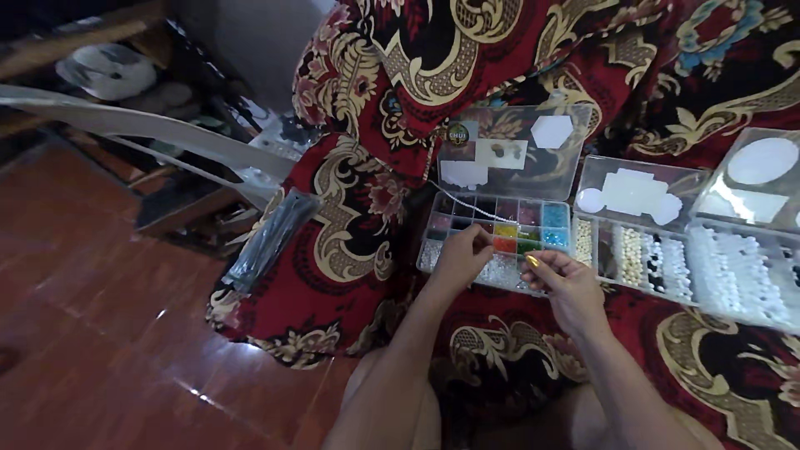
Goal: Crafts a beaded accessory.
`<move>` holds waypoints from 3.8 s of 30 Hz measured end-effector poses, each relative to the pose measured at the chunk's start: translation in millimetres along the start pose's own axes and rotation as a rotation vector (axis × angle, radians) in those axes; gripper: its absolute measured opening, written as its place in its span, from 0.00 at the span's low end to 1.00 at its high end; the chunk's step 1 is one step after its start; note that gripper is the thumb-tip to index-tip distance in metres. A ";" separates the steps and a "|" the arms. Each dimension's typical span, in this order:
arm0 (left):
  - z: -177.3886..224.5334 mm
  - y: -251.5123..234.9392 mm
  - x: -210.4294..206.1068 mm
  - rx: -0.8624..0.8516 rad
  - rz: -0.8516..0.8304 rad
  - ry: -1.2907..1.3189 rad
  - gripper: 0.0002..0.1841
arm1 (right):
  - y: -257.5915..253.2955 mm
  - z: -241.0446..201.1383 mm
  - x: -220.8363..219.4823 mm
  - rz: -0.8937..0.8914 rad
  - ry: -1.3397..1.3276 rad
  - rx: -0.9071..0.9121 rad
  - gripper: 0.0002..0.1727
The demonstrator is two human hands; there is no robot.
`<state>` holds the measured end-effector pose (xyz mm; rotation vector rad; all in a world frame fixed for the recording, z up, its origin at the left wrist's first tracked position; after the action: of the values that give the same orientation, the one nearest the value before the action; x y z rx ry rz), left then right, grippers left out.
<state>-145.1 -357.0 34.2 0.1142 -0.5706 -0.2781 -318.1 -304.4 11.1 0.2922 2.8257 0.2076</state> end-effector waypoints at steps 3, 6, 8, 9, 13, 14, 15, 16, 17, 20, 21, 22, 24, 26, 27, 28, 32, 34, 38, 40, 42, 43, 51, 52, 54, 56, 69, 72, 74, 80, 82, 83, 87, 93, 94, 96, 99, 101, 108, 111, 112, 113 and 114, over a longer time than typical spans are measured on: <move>5.3 2.1 -5.9 0.015 -0.016 0.388 0.07 | 2.3 -0.4 -3.6 -0.040 -0.007 0.029 0.07; 8.1 5.4 -11.0 0.022 -0.093 0.587 0.07 | 3.7 0.2 -4.9 -0.073 -0.016 0.045 0.07; 8.1 5.9 -11.9 0.016 -0.111 0.619 0.07 | 3.8 1.4 -5.5 -0.090 -0.024 0.028 0.07; 7.7 5.7 -12.0 0.006 -0.114 0.615 0.06 | 3.9 2.0 -6.1 -0.100 -0.023 0.011 0.07; 6.4 5.6 -13.6 -0.031 -0.165 0.563 0.05 | 4.9 5.3 -8.1 -0.154 -0.019 -0.054 0.06; 6.4 5.5 -14.1 -0.033 -0.177 0.554 0.05 | 5.0 5.7 -8.5 -0.167 -0.014 -0.061 0.06; 6.5 5.9 -14.5 -0.032 -0.189 0.548 0.05 | 5.2 5.9 -8.8 -0.179 -0.012 -0.067 0.06; 6.6 6.4 -14.6 -0.027 -0.202 0.542 0.05 | 5.3 6.1 -9.0 -0.191 -0.010 -0.074 0.06; 6.8 6.9 -14.5 -0.019 -0.219 0.536 0.05 | 5.3 6.5 -9.1 -0.203 -0.009 -0.090 0.06; 7.7 8.2 -14.3 -0.016 -0.255 0.539 0.05 | 5.1 7.7 -9.6 -0.234 -0.027 -0.154 0.07; 8.0 8.4 -14.3 -0.018 -0.262 0.551 0.05 | 4.8 8.6 -9.6 -0.238 -0.043 -0.173 0.07; 8.2 8.5 -14.2 -0.021 -0.265 0.561 0.05 | 4.4 9.6 -9.7 -0.238 -0.062 -0.189 0.08; 7.6 8.0 -13.6 -0.023 -0.257 0.574 0.05 | 3.5 11.0 -9.1 -0.220 -0.110 -0.202 0.08; 6.2 7.0 -12.4 -0.014 -0.224 0.581 0.05 | 2.1 11.2 -8.0 -0.200 -0.158 -0.174 0.10; 5.1 6.4 -11.6 -0.007 -0.206 0.585 0.05 | 1.4 10.8 -7.7 -0.194 -0.188 -0.155 0.10; 4.1 6.0 -10.8 0.004 -0.190 0.590 0.05 | 0.9 10.7 -7.4 -0.189 -0.221 -0.140 0.10; 1.1 6.4 -10.7 0.059 -0.203 0.585 0.06 | -1.0 8.5 -5.0 -0.164 -0.293 -0.062 0.11; 0.2 7.4 -13.8 0.087 -0.232 0.598 0.08 | -1.2 6.7 -4.3 -0.152 -0.277 -0.035 0.11; 3.0 10.0 -23.3 0.113 -0.264 0.643 0.09 | -0.5 5.8 -5.7 -0.155 -0.218 0.001 0.10; 4.7 10.3 -26.8 0.088 -0.259 0.664 0.08 | -0.3 6.8 -6.0 -0.148 -0.199 0.002 0.10; 6.3 10.4 -28.2 0.066 -0.249 0.666 0.06 | 0.2 6.7 -6.3 -0.141 -0.183 -0.004 0.10; 6.8 10.3 -28.5 0.055 -0.245 0.658 0.05 | 0.3 6.7 -6.2 -0.139 -0.173 -0.009 0.10; 9.6 6.5 -26.6 -0.037 -0.174 0.580 0.04 | 1.4 5.9 -7.8 -0.164 -0.048 0.001 0.07; 10.0 5.8 -26.1 -0.046 -0.165 0.573 0.04 | 1.6 6.0 -7.5 -0.165 -0.040 0.001 0.06; 10.9 4.4 -25.2 -0.071 -0.146 0.568 0.04 | 1.5 6.3 -7.1 -0.164 -0.019 -0.001 0.06; 11.4 3.3 -25.0 -0.093 -0.138 0.562 0.04 | 1.3 6.2 -6.8 -0.156 0.017 0.008 0.05; 9.6 3.5 -17.9 0.008 -0.015 0.634 0.04 | -0.4 -1.2 -1.1 -0.072 -0.069 0.141 0.08; 6.7 4.3 -21.2 0.060 -0.121 0.604 0.04 | -0.8 -2.0 -0.1 -0.071 -0.072 0.180 0.09; 6.9 5.5 -23.8 0.072 -0.162 0.610 0.05 | -0.2 -2.3 -1.1 -0.076 -0.061 0.181 0.09; 8.4 6.0 -24.7 0.044 -0.175 0.616 0.07 | 0.3 -1.4 -2.9 -0.100 -0.065 0.178 0.09; 10.2 5.7 -26.0 0.003 -0.176 0.614 0.04 | 0.4 -0.9 -3.3 -0.109 -0.051 0.177 0.09; 11.1 5.8 -26.7 -0.019 -0.180 0.613 0.04 | 0.4 -0.7 -3.4 -0.112 -0.045 0.178 0.08; 12.1 4.5 -27.0 -0.087 -0.139 0.601 0.03 | 1.0 0.2 -4.6 -0.128 -0.003 0.157 0.06; 11.4 2.8 -26.5 -0.115 -0.110 0.604 0.03 | 1.8 0.7 -5.5 -0.161 0.027 0.130 0.05; 10.7 2.9 -26.7 -0.099 -0.102 0.614 0.03 | 2.3 0.0 -5.4 -0.153 0.026 0.129 0.05; 8.4 3.7 -27.7 -0.007 -0.083 0.677 0.04 | 3.2 -1.5 -4.8 -0.134 0.025 0.139 0.05; 3.3 4.7 -35.9 0.183 -0.109 0.858 0.06 | 4.0 -2.5 -2.4 -0.114 0.027 0.196 0.05; 0.3 5.8 -45.6 0.275 -0.170 0.957 0.07 | 4.5 -3.1 -1.8 -0.098 0.028 0.242 0.05; 0.4 10.1 -59.2 0.347 -0.283 1.079 0.11 | 11.0 -4.9 -5.6 -0.083 0.050 0.298 0.04; -1.0 10.7 -61.8 0.344 -0.297 1.092 0.12 | 11.2 -3.6 -6.4 -0.083 0.056 0.293 0.03; -2.0 10.7 -62.7 0.343 -0.303 1.096 0.12 | 11.5 -3.5 -6.5 -0.083 0.056 0.288 0.04; -2.6 10.8 -63.4 0.344 -0.310 1.100 0.12 | 11.7 -3.5 -6.5 -0.082 0.057 0.284 0.04; -2.9 10.8 -64.0 0.347 -0.320 1.101 0.13 | 11.7 -3.5 -6.5 -0.079 0.056 0.284 0.04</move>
<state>-192.6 -327.9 0.7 0.6505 0.5096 -0.3744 -311.0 -294.9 18.2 0.2369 2.9134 -0.2076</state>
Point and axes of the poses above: each hand's wrist, its own y-axis away from the middle knuckle, its own x-axis out of the back of the hand, z = x × y, the point moved 6 cm from there along -y, towards the middle knuckle, and after that the axes turned 4 degrees about z, right-handed, at the moved point
